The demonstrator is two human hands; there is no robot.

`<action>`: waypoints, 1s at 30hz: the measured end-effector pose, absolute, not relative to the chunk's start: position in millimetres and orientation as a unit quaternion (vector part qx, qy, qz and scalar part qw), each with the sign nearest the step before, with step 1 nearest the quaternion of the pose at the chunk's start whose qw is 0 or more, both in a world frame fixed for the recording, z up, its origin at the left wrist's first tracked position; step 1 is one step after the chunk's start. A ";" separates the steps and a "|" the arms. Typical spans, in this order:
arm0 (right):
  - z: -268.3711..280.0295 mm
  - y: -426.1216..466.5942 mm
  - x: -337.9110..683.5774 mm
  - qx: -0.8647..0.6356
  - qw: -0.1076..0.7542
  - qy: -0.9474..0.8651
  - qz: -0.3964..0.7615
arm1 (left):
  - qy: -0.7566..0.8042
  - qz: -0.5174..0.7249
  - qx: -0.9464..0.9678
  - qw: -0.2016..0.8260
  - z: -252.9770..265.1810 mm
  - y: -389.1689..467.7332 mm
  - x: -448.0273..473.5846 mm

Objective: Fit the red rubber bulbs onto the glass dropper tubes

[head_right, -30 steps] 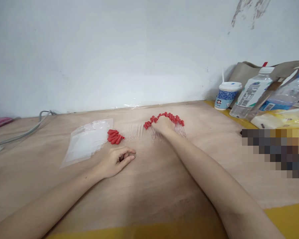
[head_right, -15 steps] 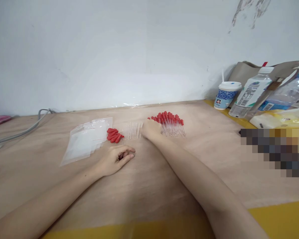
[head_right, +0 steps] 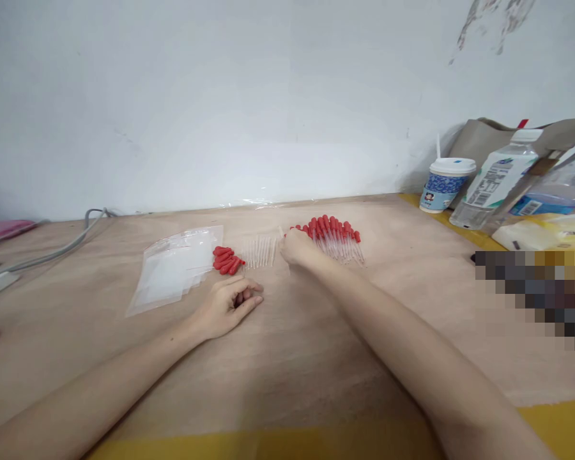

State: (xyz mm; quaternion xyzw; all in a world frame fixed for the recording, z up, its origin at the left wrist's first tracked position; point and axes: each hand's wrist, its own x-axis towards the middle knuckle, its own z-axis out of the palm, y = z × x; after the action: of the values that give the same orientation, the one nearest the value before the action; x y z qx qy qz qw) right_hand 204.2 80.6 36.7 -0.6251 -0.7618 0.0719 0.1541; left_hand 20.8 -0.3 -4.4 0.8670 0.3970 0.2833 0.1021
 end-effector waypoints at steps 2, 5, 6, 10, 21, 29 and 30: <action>31.5 62.7 225.3 -0.612 0.191 -0.765 0.063 | 0.401 0.306 0.860 0.075 -1.6 1.0 19.7; 12.7 36.4 252.1 -0.525 0.269 -0.806 0.050 | 0.418 0.331 0.846 -0.001 10.5 9.8 12.8; 5.1 30.0 258.3 -0.505 0.279 -0.816 0.047 | 0.429 0.333 0.839 -0.024 16.0 14.5 9.0; -18.0 20.1 267.8 -0.401 0.365 -0.840 0.006 | 0.478 0.273 0.833 -0.060 34.6 37.4 -6.1; -19.3 20.3 264.8 -0.356 0.382 -0.853 0.009 | 0.483 0.166 0.860 -0.002 32.0 69.7 0.4; -15.3 16.9 262.8 -0.399 0.386 -0.831 0.038 | 0.538 0.315 0.763 0.171 24.7 73.7 2.2; -15.5 16.9 262.8 -0.402 0.388 -0.828 0.041 | 0.543 0.340 0.739 0.207 23.5 75.0 2.4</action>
State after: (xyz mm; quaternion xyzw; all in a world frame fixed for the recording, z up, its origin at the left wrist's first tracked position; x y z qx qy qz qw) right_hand 262.8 16.9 -15.5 -0.4025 -0.8280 0.0414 0.3882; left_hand 2.4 75.0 23.5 0.7395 0.5427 0.3401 0.2073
